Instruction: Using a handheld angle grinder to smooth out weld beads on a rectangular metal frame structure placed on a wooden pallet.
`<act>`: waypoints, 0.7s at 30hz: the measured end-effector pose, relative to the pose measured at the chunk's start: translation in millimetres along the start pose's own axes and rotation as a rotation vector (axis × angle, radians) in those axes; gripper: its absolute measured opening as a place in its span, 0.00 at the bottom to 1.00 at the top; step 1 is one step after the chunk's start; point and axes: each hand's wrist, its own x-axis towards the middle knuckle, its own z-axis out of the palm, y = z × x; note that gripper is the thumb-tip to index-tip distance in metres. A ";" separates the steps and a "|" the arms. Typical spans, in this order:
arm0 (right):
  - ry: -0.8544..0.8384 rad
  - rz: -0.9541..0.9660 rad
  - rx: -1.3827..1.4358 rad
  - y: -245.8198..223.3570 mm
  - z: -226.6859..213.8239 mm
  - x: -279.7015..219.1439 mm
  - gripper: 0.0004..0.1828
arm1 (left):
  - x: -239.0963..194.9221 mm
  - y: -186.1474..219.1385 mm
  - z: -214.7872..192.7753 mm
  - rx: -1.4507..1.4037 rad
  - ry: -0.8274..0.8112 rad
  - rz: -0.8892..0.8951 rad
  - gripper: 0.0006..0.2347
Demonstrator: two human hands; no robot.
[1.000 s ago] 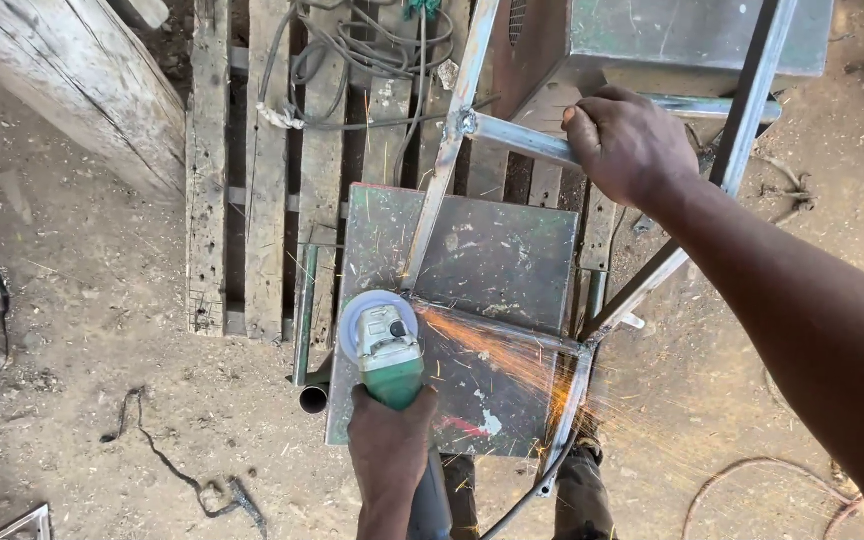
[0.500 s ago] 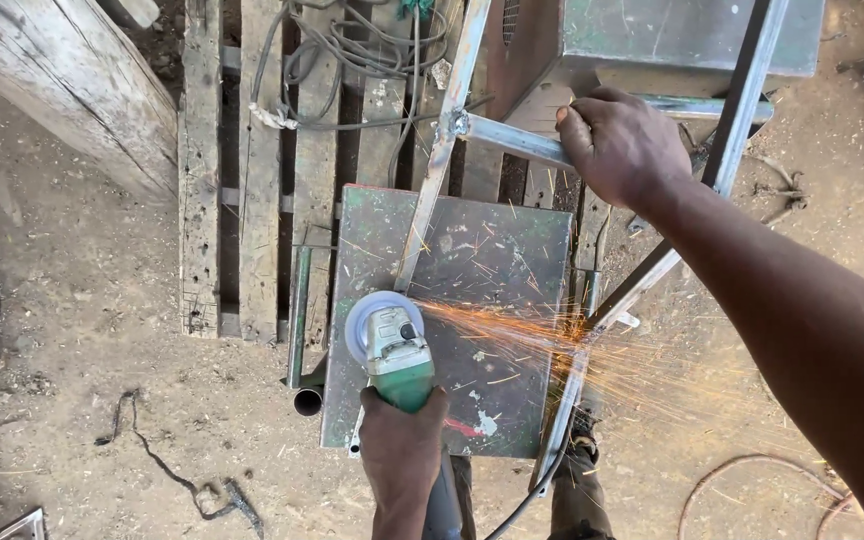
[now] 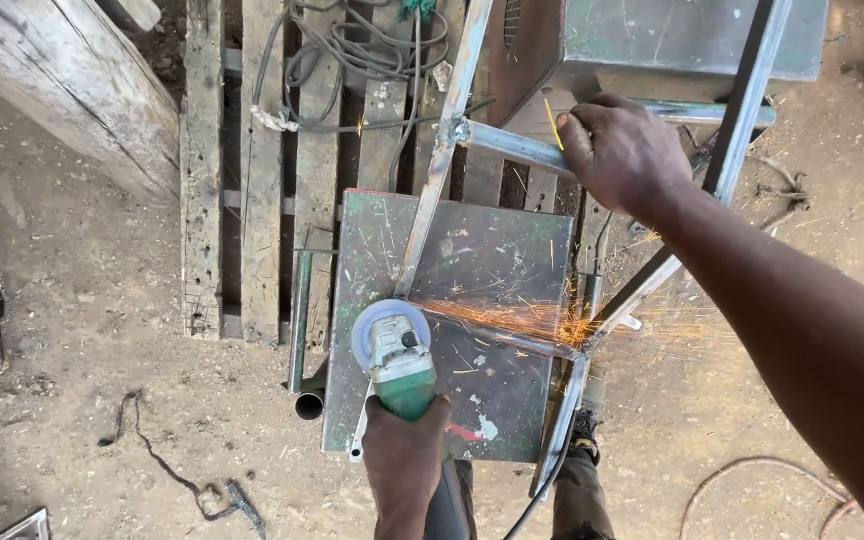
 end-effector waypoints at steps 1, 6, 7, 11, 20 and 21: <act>0.005 0.004 -0.012 0.4 -1.0 0.6 0.35 | 2.4 -0.3 2.2 0.047 0.007 0.002 0.25; 0.016 -0.011 0.022 0.3 0.0 -0.4 0.35 | -4.7 5.9 1.2 -0.031 -0.011 0.007 0.23; 0.011 -0.010 0.019 2.5 0.4 0.6 0.34 | -6.4 8.7 0.3 -0.043 -0.032 -0.005 0.21; 0.004 0.011 0.016 -1.7 -4.2 -1.0 0.33 | -8.2 13.1 -2.7 -0.036 -0.051 -0.008 0.21; -0.004 0.009 0.006 -2.0 -3.7 0.0 0.34 | 1.4 7.2 -4.6 0.013 -0.070 -0.043 0.23; 0.001 0.005 0.008 -1.9 -4.2 0.1 0.35 | 2.7 6.0 -4.1 0.011 -0.059 -0.038 0.24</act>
